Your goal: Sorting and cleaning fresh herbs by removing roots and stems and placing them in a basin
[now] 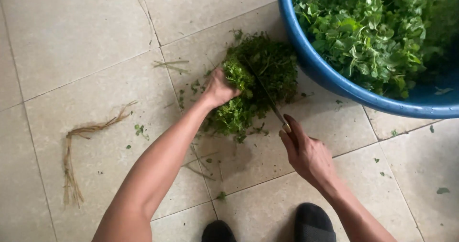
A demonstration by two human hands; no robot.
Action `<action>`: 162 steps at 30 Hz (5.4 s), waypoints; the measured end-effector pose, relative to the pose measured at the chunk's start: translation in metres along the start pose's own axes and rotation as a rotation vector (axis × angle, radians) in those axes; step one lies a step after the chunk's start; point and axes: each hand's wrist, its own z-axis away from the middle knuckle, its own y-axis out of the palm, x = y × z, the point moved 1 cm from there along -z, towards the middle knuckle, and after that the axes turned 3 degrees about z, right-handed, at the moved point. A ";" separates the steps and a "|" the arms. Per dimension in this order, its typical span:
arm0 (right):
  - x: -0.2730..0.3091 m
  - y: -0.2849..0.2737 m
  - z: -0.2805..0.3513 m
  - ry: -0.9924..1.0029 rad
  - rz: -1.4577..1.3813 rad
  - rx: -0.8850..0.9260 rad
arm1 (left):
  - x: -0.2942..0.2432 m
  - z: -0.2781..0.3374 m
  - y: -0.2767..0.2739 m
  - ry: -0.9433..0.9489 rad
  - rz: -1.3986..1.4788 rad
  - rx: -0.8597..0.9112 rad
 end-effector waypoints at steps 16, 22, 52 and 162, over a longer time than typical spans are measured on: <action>0.006 0.007 -0.029 -0.091 -0.099 -0.091 | -0.087 0.109 -0.071 -0.023 0.349 -0.007; 0.013 0.017 -0.073 -0.235 0.137 -0.409 | -0.037 0.147 -0.107 0.005 0.446 -0.106; -0.008 -0.259 -0.144 -0.434 -1.231 -0.442 | -0.346 -0.039 0.047 0.867 0.323 0.302; -0.104 -0.193 -0.200 0.263 -0.258 -0.004 | -0.234 -0.327 0.200 0.162 -0.477 0.431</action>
